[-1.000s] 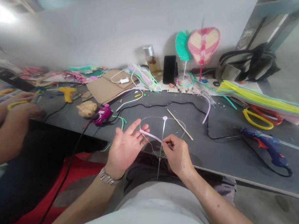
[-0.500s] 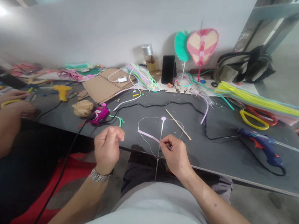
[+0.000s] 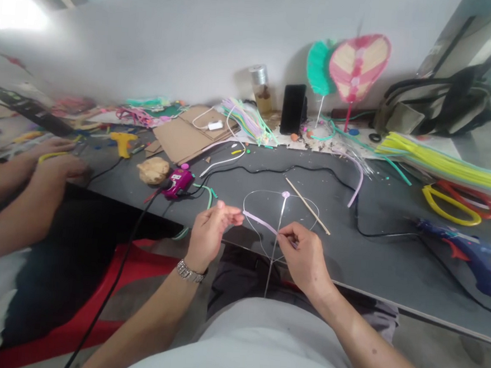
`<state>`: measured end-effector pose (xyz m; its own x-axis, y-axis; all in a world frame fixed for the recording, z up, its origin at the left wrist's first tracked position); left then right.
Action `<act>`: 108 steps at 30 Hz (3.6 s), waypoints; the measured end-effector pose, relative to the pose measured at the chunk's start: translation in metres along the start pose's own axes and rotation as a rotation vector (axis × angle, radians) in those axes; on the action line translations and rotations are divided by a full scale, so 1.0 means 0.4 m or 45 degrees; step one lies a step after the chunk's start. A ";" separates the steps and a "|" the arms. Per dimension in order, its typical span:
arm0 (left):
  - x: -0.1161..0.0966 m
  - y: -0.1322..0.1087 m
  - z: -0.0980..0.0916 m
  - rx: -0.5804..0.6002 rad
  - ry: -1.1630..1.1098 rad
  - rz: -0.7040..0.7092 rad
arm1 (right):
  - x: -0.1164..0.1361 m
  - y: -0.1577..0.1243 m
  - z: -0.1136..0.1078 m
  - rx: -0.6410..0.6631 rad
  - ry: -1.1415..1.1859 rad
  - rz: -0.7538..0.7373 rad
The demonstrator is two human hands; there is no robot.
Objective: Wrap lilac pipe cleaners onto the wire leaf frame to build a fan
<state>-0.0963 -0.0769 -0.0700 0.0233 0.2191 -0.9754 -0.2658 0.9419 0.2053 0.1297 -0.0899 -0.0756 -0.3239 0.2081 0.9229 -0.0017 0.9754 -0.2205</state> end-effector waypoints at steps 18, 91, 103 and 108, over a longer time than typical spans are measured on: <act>-0.027 0.019 -0.004 0.017 0.206 0.243 | 0.008 -0.002 0.004 0.012 -0.027 0.028; 0.028 -0.054 0.159 -0.151 -0.720 -0.364 | -0.015 0.006 0.007 0.027 0.027 0.010; 0.016 -0.055 0.179 -0.236 -0.779 -0.413 | -0.009 0.002 0.008 0.018 0.018 0.015; 0.016 -0.057 0.179 -0.236 -0.790 -0.422 | -0.012 0.001 0.010 0.014 0.003 0.022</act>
<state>-0.0213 -0.0786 -0.0750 0.6588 0.0861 -0.7474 -0.3080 0.9372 -0.1635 0.1273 -0.0908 -0.0816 -0.3219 0.2250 0.9197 -0.0062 0.9708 -0.2397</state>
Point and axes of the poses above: each hand's wrist, its own y-axis towards the middle knuckle, its own z-axis out of the palm, x = y × z, the point moved 5 cm from there along y, towards the middle knuckle, and after that the axes turned 13 degrees about z, right-handed, at the moved point
